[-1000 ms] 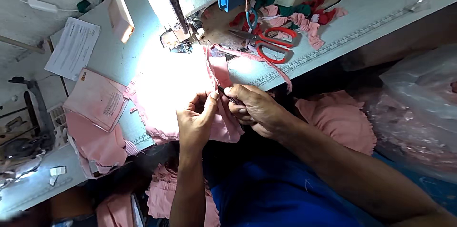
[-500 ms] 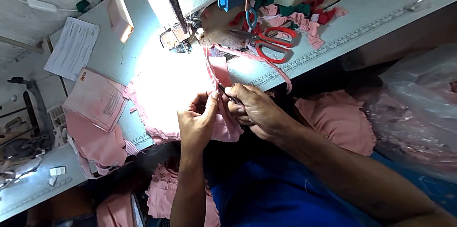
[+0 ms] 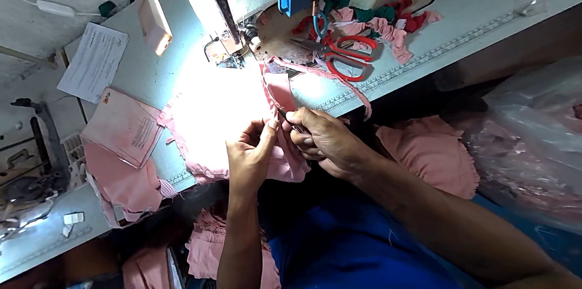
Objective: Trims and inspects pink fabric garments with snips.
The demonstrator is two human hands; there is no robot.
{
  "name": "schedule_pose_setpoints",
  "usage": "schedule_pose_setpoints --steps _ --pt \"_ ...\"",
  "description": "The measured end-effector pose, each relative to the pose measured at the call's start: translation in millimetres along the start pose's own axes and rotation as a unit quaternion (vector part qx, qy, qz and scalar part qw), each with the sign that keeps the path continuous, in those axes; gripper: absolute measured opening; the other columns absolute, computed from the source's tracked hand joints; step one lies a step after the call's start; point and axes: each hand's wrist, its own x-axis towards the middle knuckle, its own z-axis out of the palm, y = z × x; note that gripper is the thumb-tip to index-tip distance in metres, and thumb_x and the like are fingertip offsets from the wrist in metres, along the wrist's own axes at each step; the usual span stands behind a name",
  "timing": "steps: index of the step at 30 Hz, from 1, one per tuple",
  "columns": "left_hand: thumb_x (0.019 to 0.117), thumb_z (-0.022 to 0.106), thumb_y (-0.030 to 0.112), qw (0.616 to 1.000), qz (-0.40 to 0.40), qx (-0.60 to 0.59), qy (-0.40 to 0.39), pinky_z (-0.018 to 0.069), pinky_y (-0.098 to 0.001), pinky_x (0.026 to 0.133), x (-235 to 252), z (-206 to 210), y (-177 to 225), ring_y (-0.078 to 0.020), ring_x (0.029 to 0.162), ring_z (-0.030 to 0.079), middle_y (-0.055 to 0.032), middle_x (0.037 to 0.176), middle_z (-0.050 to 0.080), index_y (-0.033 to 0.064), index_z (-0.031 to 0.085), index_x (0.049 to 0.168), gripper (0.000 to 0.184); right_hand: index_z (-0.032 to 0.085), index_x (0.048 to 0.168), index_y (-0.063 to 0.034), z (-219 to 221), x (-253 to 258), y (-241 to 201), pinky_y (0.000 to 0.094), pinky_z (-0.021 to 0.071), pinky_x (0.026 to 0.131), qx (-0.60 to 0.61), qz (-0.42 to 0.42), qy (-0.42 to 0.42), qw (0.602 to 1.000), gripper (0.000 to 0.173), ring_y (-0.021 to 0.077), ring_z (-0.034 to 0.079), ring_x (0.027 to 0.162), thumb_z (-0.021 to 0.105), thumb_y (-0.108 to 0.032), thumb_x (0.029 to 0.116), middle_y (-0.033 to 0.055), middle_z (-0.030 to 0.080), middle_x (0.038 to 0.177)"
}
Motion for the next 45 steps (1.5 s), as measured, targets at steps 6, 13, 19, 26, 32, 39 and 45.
schedule_pose_setpoints --steps 6,13,19,26,32,39,45 --pt "0.0987 0.064 0.004 1.0 0.006 0.012 0.009 0.0571 -0.0242 0.061 -2.1 2.2 1.3 -0.009 0.066 0.065 -0.0031 0.077 0.067 0.0024 0.068 0.098 0.004 0.06 0.088 -0.0128 -1.3 -0.7 -7.8 0.0131 0.0249 0.04 -0.043 0.001 -0.01 0.999 0.034 -0.0005 0.028 0.042 0.04 -0.029 0.1104 -0.0067 0.034 0.054" --pt "0.0978 0.065 0.004 0.999 0.008 0.048 0.002 0.0558 -0.0232 0.059 -3.0 1.0 1.6 -0.0084 0.064 0.063 -0.0026 0.076 0.067 0.0027 0.069 0.098 0.004 0.058 0.086 -0.011 -0.9 1.7 -6.5 0.0144 0.0266 0.042 -0.11 -0.035 0.011 0.993 0.029 0.0009 0.031 0.043 0.045 -0.023 0.1094 -0.0049 0.039 0.056" --pt "0.0991 0.062 0.004 1.0 -0.002 0.0 -0.009 0.0549 -0.0225 0.06 -1.9 -4.1 0.1 -0.0068 0.063 0.062 -0.0013 0.075 0.065 0.0039 0.067 0.096 0.006 0.061 0.089 -0.0133 -4.6 4.7 -2.7 0.0132 0.0246 0.039 -0.001 0.026 -0.034 0.999 0.034 -0.001 0.027 0.04 0.041 -0.031 0.1098 -0.0077 0.033 0.053" --pt "0.0983 0.063 0.004 1.0 0.007 -0.007 -0.007 0.0555 -0.0221 0.063 -2.6 -3.4 0.7 -0.0065 0.066 0.063 -0.0011 0.076 0.066 0.0039 0.068 0.097 0.005 0.061 0.091 -0.012 -1.6 2.6 -5.4 0.0133 0.0248 0.04 -0.002 0.009 -0.025 1.0 0.032 -0.0007 0.027 0.041 0.042 -0.03 0.1103 -0.0071 0.034 0.054" --pt "0.0978 0.063 0.006 0.999 0.015 0.04 -0.017 0.056 -0.0226 0.062 0.0 -6.9 1.8 -0.0071 0.067 0.064 -0.0002 0.078 0.067 0.0047 0.068 0.098 0.005 0.059 0.091 -0.0119 -1.5 4.0 -5.1 0.0139 0.0265 0.042 -0.07 -0.033 -0.02 0.997 0.028 0.0 0.03 0.043 0.043 -0.025 0.1098 -0.0065 0.037 0.056" --pt "0.0963 0.071 0.016 0.998 -0.006 0.063 0.021 0.0619 -0.0304 0.066 8.5 -3.4 5.9 -0.0143 0.073 0.07 -0.0057 0.089 0.071 0.0044 0.067 0.106 0.016 0.055 0.088 -0.0115 0.6 9.2 -2.6 0.0151 0.032 0.047 -0.094 -0.048 -0.043 0.993 0.024 0.0002 0.038 0.049 0.046 -0.02 0.1082 -0.006 0.044 0.061" --pt "0.0956 0.069 0.006 0.999 0.011 0.044 0.027 0.0612 -0.0274 0.07 11.4 -10.9 -0.3 -0.0121 0.073 0.07 -0.0068 0.081 0.072 -0.0025 0.072 0.095 0.01 0.052 0.089 -0.013 -7.8 12.3 -3.0 0.0175 0.0345 0.049 -0.157 -0.054 -0.07 0.984 0.022 0.0007 0.04 0.051 0.048 -0.025 0.1067 -0.0085 0.042 0.062"
